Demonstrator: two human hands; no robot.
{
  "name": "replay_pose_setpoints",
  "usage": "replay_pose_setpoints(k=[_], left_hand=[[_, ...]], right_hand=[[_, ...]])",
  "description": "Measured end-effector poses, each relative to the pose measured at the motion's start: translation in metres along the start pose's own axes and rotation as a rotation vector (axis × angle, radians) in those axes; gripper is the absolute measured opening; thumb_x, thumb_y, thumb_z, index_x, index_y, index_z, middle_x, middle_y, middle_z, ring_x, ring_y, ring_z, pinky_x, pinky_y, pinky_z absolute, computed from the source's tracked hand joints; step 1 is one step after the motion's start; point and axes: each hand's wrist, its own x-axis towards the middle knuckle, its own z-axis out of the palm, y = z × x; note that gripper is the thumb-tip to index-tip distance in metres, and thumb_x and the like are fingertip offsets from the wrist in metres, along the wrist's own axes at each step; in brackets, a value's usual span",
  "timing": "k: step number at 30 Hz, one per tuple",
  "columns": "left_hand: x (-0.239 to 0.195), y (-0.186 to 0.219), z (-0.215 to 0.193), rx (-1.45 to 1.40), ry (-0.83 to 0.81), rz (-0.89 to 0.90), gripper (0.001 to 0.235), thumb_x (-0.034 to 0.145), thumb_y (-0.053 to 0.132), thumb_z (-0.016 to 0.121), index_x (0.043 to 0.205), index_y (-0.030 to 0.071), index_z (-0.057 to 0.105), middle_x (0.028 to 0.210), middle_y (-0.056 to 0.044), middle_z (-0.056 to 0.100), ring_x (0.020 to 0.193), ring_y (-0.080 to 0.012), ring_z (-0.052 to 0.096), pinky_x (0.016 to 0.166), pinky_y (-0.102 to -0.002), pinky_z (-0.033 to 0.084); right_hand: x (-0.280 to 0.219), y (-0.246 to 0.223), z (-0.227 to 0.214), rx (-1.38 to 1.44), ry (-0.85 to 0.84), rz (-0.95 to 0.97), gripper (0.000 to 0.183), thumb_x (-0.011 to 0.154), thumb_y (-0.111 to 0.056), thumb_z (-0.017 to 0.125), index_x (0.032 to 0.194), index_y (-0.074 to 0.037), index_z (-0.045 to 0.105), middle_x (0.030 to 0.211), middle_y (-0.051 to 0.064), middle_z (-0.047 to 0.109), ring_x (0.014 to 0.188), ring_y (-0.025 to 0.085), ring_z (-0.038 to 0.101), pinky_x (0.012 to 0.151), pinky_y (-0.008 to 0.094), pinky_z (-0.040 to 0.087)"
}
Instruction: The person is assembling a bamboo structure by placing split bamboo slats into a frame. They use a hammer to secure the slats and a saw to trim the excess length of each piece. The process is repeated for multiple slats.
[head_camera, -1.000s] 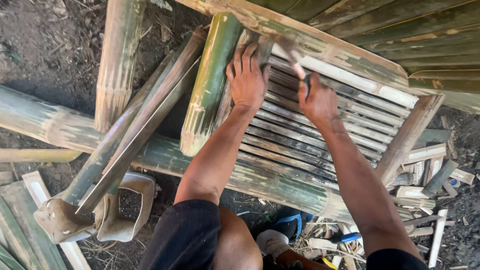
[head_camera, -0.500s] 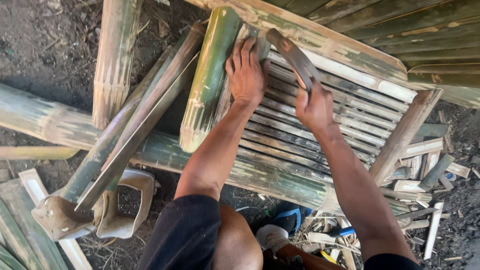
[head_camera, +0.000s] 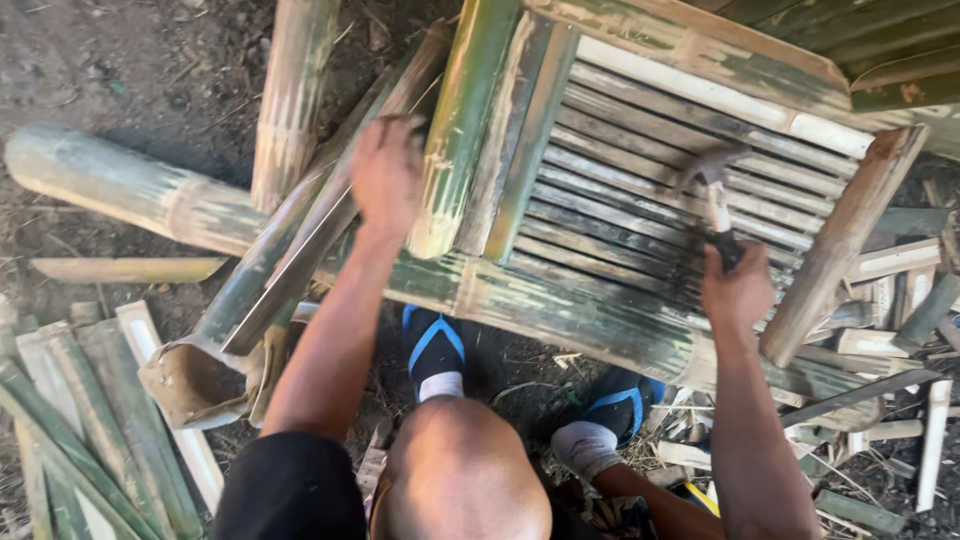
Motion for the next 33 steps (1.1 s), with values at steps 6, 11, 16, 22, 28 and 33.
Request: replay_pose_setpoints(k=[6, 11, 16, 22, 28, 33], left_hand=[[-0.043, -0.054, -0.074, 0.204, -0.360, -0.219, 0.038, 0.089, 0.019, 0.072, 0.127, 0.015, 0.065, 0.120, -0.020, 0.065, 0.106, -0.0446, 0.064, 0.088, -0.056, 0.050], [-0.064, -0.107, -0.116, -0.196, -0.362, -0.308, 0.044, 0.096, 0.028, 0.066, 0.135, 0.008, 0.062, 0.125, -0.022, 0.072, 0.116, -0.0377, 0.070, 0.102, -0.047, 0.052], [-0.065, -0.063, -0.148, -0.319, -0.404, 0.047, 0.066, 0.101, 0.027, 0.072, 0.155, 0.001, 0.045, 0.142, -0.029, 0.055, 0.129, -0.0397, 0.057, 0.112, -0.047, 0.043], [-0.031, 0.069, -0.114, 0.377, -0.795, 0.713, 0.071, 0.086, 0.025, 0.075, 0.152, 0.024, 0.051, 0.138, -0.008, 0.059, 0.133, -0.0283, 0.050, 0.117, -0.049, 0.038], [-0.017, 0.137, 0.002, 0.531, -0.931, 1.211, 0.051, 0.101, 0.017, 0.049, 0.144, 0.044, 0.053, 0.159, 0.005, 0.040, 0.153, -0.0229, 0.028, 0.124, -0.053, 0.022], [-0.006, 0.133, 0.055, 0.604, -0.992, 1.346, 0.060, 0.097, 0.017, 0.047, 0.149, 0.046, 0.042, 0.163, 0.006, 0.028, 0.153, -0.0230, 0.017, 0.122, -0.051, 0.021]], right_hand=[[-0.015, -0.013, -0.006, 0.018, 0.093, -0.038, 0.046, 0.092, -0.015, 0.082, 0.130, -0.002, 0.059, 0.115, 0.026, 0.061, 0.108, 0.047, 0.056, 0.089, 0.055, 0.046], [-0.025, -0.080, -0.012, 0.260, 0.112, -0.146, 0.038, 0.101, -0.006, 0.074, 0.133, -0.004, 0.055, 0.120, 0.017, 0.063, 0.114, 0.042, 0.056, 0.096, 0.053, 0.046], [-0.049, -0.148, -0.026, 0.694, -0.103, 0.100, 0.033, 0.097, -0.010, 0.061, 0.130, -0.007, 0.058, 0.114, 0.013, 0.061, 0.101, 0.025, 0.062, 0.084, 0.040, 0.053], [-0.098, -0.142, -0.035, 0.713, 0.197, -0.085, 0.041, 0.111, -0.015, 0.057, 0.147, 0.001, 0.046, 0.130, 0.020, 0.057, 0.116, 0.033, 0.062, 0.099, 0.046, 0.054], [-0.218, -0.164, 0.016, 0.946, -0.649, 0.298, 0.035, 0.112, -0.030, 0.048, 0.121, 0.002, 0.056, 0.096, 0.022, 0.068, 0.079, 0.030, 0.068, 0.066, 0.040, 0.054], [-0.247, -0.214, 0.024, 1.426, -0.580, 0.729, 0.034, 0.106, -0.032, 0.041, 0.116, -0.004, 0.057, 0.081, 0.009, 0.070, 0.055, 0.016, 0.070, 0.044, 0.028, 0.052]])
